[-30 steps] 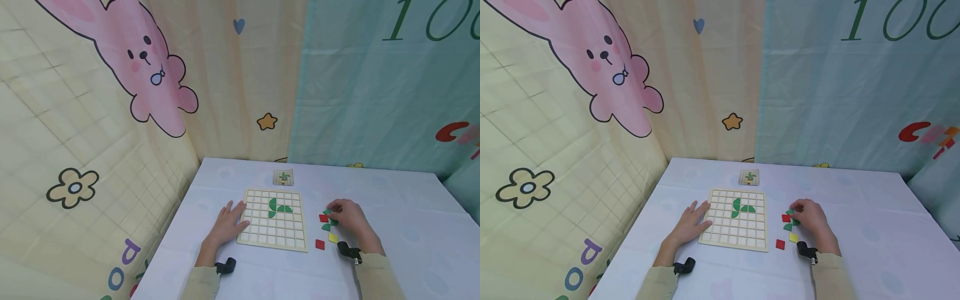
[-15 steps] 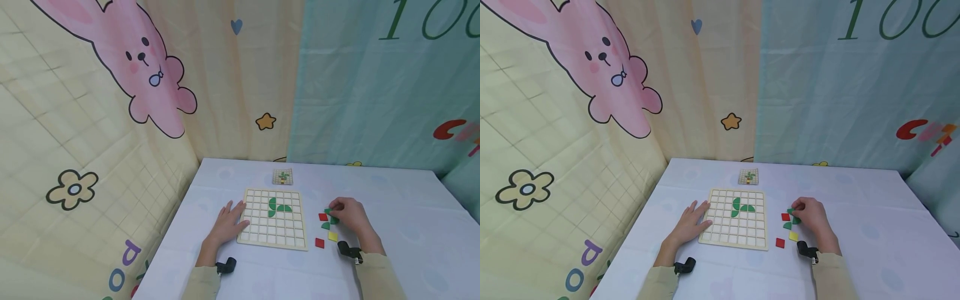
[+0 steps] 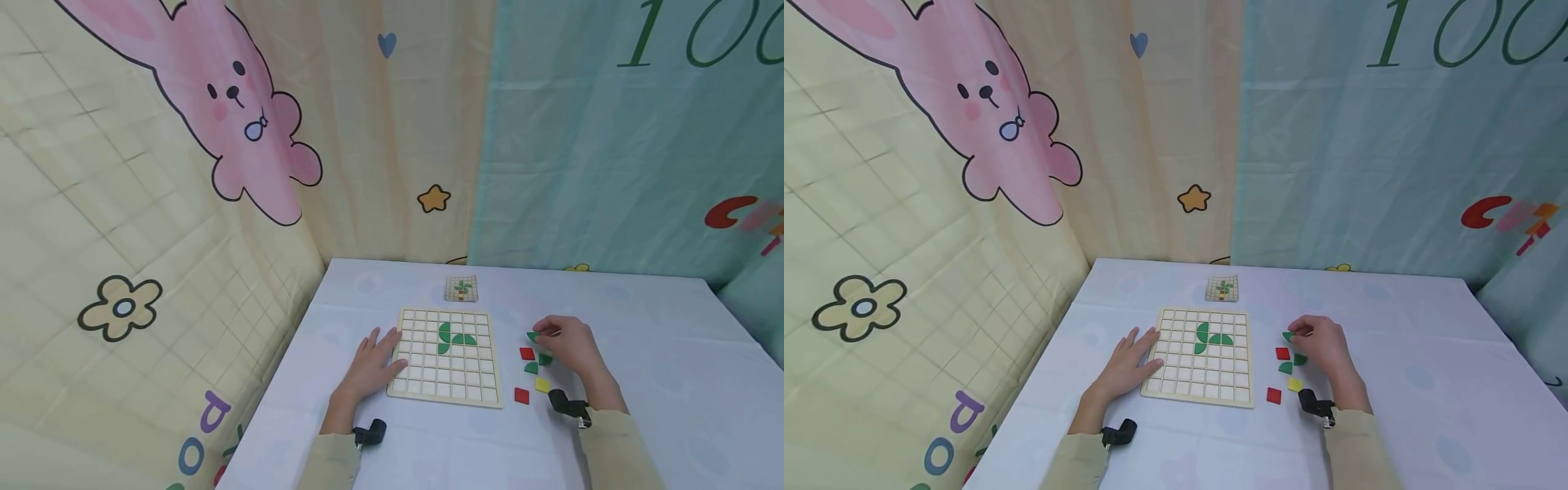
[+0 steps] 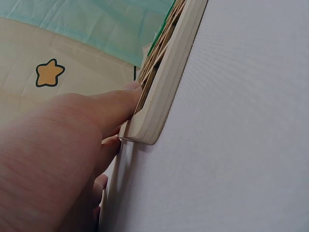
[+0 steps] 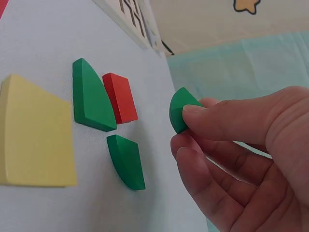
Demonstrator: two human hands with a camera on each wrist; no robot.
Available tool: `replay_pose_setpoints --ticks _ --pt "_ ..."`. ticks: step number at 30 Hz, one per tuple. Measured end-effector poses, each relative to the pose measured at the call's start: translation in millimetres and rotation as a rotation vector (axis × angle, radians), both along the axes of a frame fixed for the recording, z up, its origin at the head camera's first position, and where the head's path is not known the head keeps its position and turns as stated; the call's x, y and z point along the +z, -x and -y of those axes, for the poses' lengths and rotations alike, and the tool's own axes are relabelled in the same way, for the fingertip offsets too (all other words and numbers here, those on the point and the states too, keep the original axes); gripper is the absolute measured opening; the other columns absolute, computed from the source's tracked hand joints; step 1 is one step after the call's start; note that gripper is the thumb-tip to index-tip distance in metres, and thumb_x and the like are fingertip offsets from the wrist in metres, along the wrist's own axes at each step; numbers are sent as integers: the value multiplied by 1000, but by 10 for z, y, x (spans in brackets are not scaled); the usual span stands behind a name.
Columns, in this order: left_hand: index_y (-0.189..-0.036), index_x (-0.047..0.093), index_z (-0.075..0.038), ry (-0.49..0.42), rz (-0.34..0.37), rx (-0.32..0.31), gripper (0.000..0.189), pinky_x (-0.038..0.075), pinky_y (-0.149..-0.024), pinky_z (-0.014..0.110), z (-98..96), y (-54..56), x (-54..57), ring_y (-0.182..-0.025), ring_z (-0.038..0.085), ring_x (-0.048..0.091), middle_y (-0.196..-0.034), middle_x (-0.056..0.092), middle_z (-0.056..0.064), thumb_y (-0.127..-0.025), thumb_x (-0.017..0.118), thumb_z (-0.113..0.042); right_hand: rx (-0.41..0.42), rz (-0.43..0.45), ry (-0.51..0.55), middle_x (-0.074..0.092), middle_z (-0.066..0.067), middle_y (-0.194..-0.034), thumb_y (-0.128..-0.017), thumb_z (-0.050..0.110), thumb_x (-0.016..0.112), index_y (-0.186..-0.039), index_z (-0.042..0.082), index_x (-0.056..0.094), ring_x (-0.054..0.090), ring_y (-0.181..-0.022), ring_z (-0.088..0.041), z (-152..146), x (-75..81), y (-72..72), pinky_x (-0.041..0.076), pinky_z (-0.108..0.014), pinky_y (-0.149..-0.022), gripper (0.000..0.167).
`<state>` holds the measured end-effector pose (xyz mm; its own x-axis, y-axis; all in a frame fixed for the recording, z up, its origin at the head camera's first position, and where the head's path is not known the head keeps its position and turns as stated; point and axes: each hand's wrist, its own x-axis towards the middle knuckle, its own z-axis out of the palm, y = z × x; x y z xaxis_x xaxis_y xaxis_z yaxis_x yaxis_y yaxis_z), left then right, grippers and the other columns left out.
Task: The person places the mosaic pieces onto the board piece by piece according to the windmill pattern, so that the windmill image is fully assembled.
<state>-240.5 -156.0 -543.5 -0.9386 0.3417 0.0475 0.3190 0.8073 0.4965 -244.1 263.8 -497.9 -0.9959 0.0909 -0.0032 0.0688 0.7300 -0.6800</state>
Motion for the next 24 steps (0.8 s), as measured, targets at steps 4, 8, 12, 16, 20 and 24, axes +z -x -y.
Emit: replay_pose_setpoints --ticks 4,8,12,16,20,24 --pt "-159 33 -21 9 2 2 69 5 -123 51 2 -1 -11 -154 29 4 -165 26 -3 -101 52 -53 1 6 21 67 -12 -101 -93 10 73 -110 5 71 59 -92 -29 55 -2 0 56 -32 -69 19" --pt "-159 33 -21 9 5 5 69 5 -123 51 0 -2 -9 -154 30 5 -165 27 -3 -100 52 -53 2 8 36 67 -12 -101 -92 10 73 -110 5 71 59 -92 -29 135 4 0 56 -33 -70 18" --pt "-159 33 -20 6 9 4 70 5 -123 51 -4 3 -7 -154 30 5 -165 26 -2 -100 53 -52 9 19 49 65 -11 -101 -92 11 73 -111 7 71 58 -92 -29 214 26 12 56 -33 -70 19" --pt "-159 34 -19 7 3 -2 69 6 -123 52 -6 9 -10 -154 31 5 -165 27 -1 -101 53 -51 24 19 59 64 -11 -101 -92 13 73 -111 7 71 57 -92 -29 288 57 27 55 -32 -67 20" --pt "-159 34 -19 10 -5 -4 69 6 -123 53 -8 10 -2 -154 32 6 -165 27 -1 -101 53 -50 36 5 57 64 -11 -100 -91 12 72 -111 8 71 57 -91 -28 369 93 44 54 -31 -66 21" --pt "-159 34 -19 3 -9 -2 68 7 -122 53 -12 7 11 -154 32 6 -164 28 0 -101 53 -50 50 -13 59 64 -10 -98 -90 9 70 -111 8 71 56 -88 -28 450 109 67 54 -30 -64 21"
